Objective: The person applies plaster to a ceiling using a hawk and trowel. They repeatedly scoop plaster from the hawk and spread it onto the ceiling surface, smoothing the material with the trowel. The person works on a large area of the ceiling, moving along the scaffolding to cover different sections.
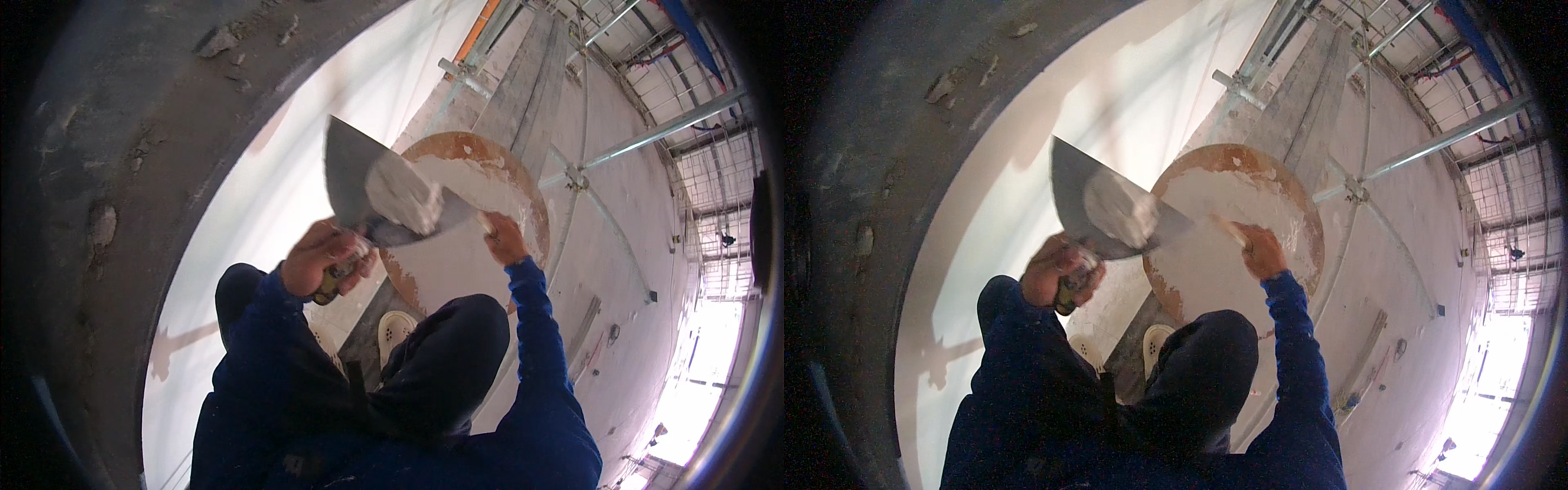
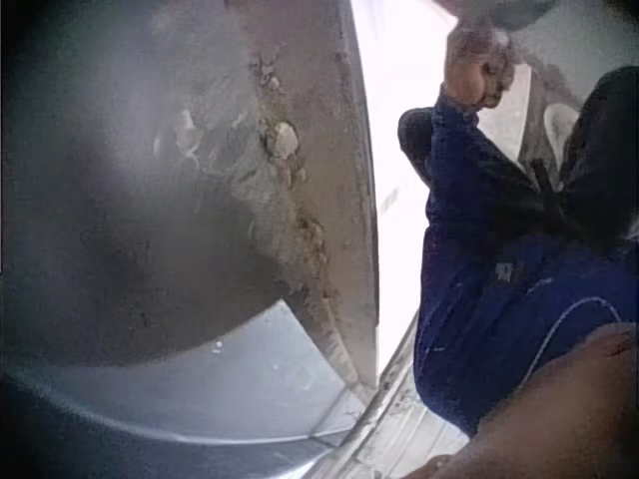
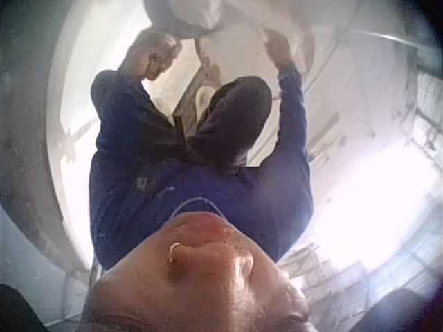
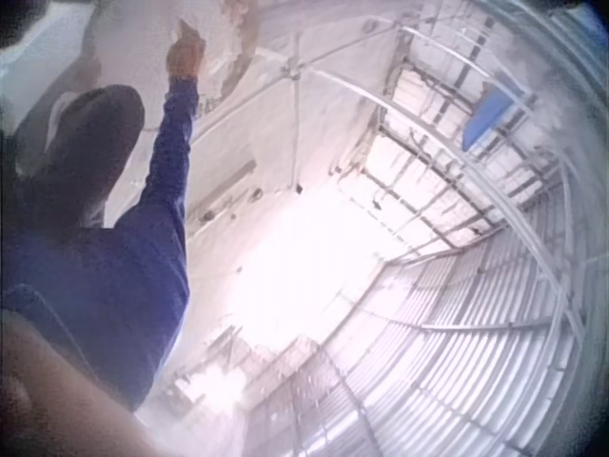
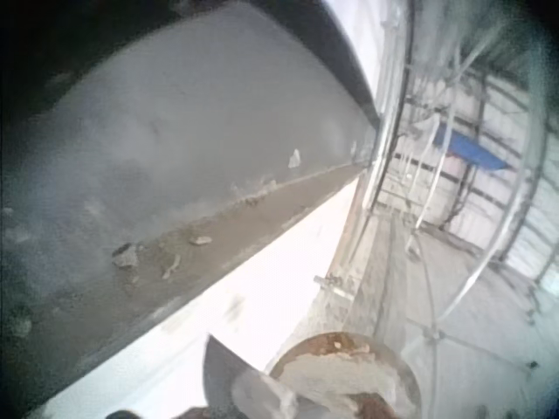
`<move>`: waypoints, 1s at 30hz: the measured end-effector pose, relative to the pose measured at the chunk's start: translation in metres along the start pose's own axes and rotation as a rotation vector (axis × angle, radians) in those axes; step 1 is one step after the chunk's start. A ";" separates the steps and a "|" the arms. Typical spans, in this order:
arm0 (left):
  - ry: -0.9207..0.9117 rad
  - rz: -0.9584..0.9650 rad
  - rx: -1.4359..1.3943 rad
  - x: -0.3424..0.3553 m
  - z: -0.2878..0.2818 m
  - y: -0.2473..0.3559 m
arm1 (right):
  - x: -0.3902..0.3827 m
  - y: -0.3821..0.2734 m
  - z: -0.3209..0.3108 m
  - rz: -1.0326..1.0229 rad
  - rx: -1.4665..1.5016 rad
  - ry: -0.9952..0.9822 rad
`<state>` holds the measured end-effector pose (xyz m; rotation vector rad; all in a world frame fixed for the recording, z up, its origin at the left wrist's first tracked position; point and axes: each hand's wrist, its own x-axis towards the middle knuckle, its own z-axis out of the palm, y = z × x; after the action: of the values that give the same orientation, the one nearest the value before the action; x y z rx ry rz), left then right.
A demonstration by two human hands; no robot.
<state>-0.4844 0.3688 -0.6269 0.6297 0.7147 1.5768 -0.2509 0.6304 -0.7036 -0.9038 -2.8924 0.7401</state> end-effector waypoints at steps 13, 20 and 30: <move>0.198 0.016 0.140 -0.010 0.002 0.006 | 0.106 0.087 0.154 0.573 -0.284 0.199; 0.291 0.038 0.107 -0.006 0.001 -0.005 | 0.065 0.076 0.151 0.399 -0.205 -0.283; 0.083 -0.033 0.119 0.018 -0.002 -0.010 | -0.028 0.112 0.050 0.263 1.082 0.186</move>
<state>-0.4818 0.3876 -0.6359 0.6389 0.8820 1.5449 -0.1755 0.6738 -0.7951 -1.0444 -1.7368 1.8112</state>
